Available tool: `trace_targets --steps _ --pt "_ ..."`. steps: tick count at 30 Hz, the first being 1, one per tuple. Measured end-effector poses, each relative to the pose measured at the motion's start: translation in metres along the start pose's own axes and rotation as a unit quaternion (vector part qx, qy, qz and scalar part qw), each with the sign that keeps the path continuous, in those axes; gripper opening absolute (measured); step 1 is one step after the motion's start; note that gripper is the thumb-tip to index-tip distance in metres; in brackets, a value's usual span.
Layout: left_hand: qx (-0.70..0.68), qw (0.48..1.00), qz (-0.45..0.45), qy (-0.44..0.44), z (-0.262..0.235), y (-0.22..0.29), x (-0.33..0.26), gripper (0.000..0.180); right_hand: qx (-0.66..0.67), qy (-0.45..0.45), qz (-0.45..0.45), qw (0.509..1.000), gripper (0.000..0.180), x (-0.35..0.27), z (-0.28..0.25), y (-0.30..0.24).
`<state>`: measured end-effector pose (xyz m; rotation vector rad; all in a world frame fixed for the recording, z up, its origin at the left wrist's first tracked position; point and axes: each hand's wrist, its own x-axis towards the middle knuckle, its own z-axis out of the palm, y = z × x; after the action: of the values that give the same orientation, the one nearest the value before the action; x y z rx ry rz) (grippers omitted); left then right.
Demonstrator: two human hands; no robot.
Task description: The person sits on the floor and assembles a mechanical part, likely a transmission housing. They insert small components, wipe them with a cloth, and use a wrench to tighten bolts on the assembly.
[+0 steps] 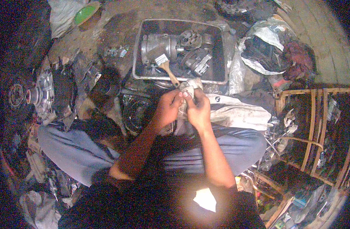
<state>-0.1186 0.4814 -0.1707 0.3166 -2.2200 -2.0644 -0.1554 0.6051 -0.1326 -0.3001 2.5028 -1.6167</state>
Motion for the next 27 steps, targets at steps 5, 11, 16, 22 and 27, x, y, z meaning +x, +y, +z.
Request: trace_targets --steps 5,11,16,22,27 --pt "-0.031 0.998 0.058 -0.025 0.007 0.008 -0.002 0.019 0.254 0.024 0.141 0.957 0.02 0.001 -0.007 0.006" --pt "-0.059 0.995 0.025 -0.072 0.01 0.004 -0.004 0.016 0.48 0.027 0.214 0.85 0.034 0.006 -0.024 0.001" --pt "-0.061 0.995 0.024 -0.077 0.0 0.01 0.0 0.02 0.455 0.051 0.142 0.878 0.037 0.01 -0.036 -0.009" --pt "-0.079 0.995 0.024 -0.052 -0.005 0.016 0.001 0.016 0.382 -0.032 0.134 0.914 0.037 0.005 -0.037 -0.005" --pt "-0.045 0.999 0.002 -0.005 -0.013 0.011 0.003 0.011 0.405 -0.098 0.169 0.893 0.035 0.004 -0.032 -0.017"
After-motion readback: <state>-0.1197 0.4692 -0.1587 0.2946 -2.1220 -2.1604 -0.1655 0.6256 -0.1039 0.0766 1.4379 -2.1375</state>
